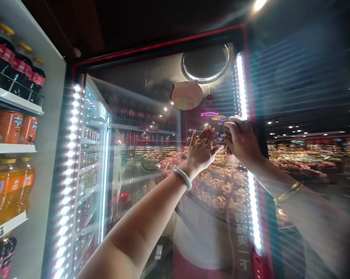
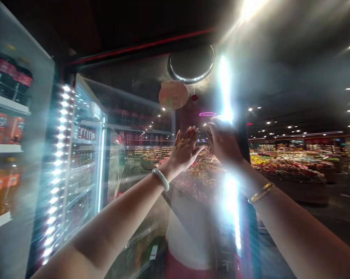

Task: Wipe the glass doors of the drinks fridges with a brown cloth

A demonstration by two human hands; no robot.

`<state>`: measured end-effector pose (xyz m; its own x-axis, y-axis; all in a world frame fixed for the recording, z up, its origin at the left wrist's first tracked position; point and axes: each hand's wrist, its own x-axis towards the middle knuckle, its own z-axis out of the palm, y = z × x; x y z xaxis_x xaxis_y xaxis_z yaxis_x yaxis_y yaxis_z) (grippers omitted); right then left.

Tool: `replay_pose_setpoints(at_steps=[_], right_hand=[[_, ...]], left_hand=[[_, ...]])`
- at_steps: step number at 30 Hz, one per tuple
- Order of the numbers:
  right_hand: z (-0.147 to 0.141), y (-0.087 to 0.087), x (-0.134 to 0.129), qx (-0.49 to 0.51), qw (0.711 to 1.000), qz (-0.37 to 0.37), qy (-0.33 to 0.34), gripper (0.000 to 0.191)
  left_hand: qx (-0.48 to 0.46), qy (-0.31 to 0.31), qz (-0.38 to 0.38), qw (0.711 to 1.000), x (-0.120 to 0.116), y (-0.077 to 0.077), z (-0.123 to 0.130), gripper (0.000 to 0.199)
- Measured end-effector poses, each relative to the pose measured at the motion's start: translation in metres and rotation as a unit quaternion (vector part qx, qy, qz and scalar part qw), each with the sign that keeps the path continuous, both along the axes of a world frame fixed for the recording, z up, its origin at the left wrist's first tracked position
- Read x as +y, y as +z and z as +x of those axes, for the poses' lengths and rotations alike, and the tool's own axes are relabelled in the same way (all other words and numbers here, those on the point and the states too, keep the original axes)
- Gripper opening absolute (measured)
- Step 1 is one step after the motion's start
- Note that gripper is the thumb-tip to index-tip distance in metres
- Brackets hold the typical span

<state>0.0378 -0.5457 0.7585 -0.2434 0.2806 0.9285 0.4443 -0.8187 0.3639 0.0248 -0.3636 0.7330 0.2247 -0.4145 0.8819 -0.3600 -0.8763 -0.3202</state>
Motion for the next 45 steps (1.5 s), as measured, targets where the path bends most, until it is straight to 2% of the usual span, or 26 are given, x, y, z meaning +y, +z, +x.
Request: replay_pose_setpoints(at_steps=[3,5,7,9,11,13,15,16,18,20,21,22,24,27,29,32,35,38,40,42,43,45], right_hand=[[0.007,0.0,0.014,0.009,0.998,0.047,0.045,0.047],[0.012,-0.002,0.012,0.022,0.998,0.019,0.049,0.052],[0.016,0.005,0.001,0.032,0.999,-0.027,0.035,0.053],[0.019,0.027,-0.011,0.03,0.999,-0.028,0.032,0.05],[0.019,0.061,-0.012,0.019,0.998,0.018,0.049,0.043],[0.017,0.093,0.003,0.006,0.994,0.079,0.07,0.04],[0.013,0.111,0.023,0.002,0.992,0.1,0.074,0.037],[0.011,0.112,0.031,0.005,0.994,0.08,0.067,0.037],[0.007,0.104,0.035,0.019,0.999,-0.011,0.043,0.038],[0.005,0.093,0.023,0.027,0.994,-0.107,0.015,0.042],[0.004,0.091,0.014,0.022,0.991,-0.13,0.001,0.042],[0.003,0.092,0.007,0.009,0.991,-0.13,-0.006,0.042],[0.003,0.102,0.004,-0.009,0.997,-0.076,0.0,0.039],[0.001,0.123,0.035,-0.005,0.999,0.027,0.028,0.036],[-0.002,0.126,0.063,-0.004,0.999,0.036,0.034,0.036],[-0.008,0.111,0.079,-0.017,0.999,-0.023,0.032,0.04],[-0.011,0.097,0.06,-0.033,0.996,-0.082,0.001,0.05],[-0.011,0.103,0.054,-0.031,0.999,-0.04,-0.002,0.048],[-0.012,0.108,0.071,-0.036,0.999,0.014,0.022,0.043],[-0.014,0.102,0.096,-0.05,0.997,0.045,0.038,0.041],[-0.016,0.095,0.106,-0.054,0.997,0.037,0.036,0.042],[-0.02,0.077,0.113,-0.054,0.998,-0.027,0.018,0.045]], left_hand=[[-0.038,-0.004,0.015,0.999,0.005,0.014,0.001,0.062],[-0.053,-0.005,0.014,0.998,0.012,0.023,-0.002,0.061],[-0.056,-0.005,0.019,0.998,0.017,0.033,-0.004,0.061],[-0.058,-0.004,0.025,0.998,0.019,0.046,-0.005,0.062],[-0.06,0.002,0.02,0.998,0.017,0.061,-0.005,0.062],[-0.06,0.011,0.01,0.998,0.015,0.078,-0.006,0.063],[-0.059,0.028,-0.004,0.998,0.017,0.094,-0.009,0.064],[-0.06,0.036,-0.011,0.998,0.019,0.1,-0.011,0.063],[-0.063,0.047,-0.024,0.997,0.027,0.109,-0.015,0.064],[-0.059,0.05,-0.033,0.996,0.036,0.112,-0.02,0.065],[-0.052,0.052,-0.035,0.997,0.04,0.112,-0.021,0.065],[-0.044,0.054,-0.036,0.997,0.043,0.112,-0.022,0.066],[-0.032,0.063,-0.038,0.997,0.045,0.113,-0.02,0.066],[-0.041,0.075,-0.042,0.995,0.044,0.116,-0.014,0.065],[-0.051,0.085,-0.05,0.994,0.046,0.118,-0.009,0.065],[-0.06,0.09,-0.046,0.993,0.055,0.118,-0.005,0.064],[-0.073,0.089,-0.04,0.993,0.067,0.114,-0.007,0.064],[-0.065,0.092,-0.05,0.992,0.077,0.112,-0.013,0.065],[-0.054,0.092,-0.063,0.992,0.083,0.113,-0.016,0.066],[-0.049,0.095,-0.083,0.991,0.092,0.113,-0.018,0.067],[-0.048,0.096,-0.092,0.99,0.097,0.112,-0.019,0.067],[-0.051,0.094,-0.096,0.99,0.108,0.108,-0.019,0.068]])
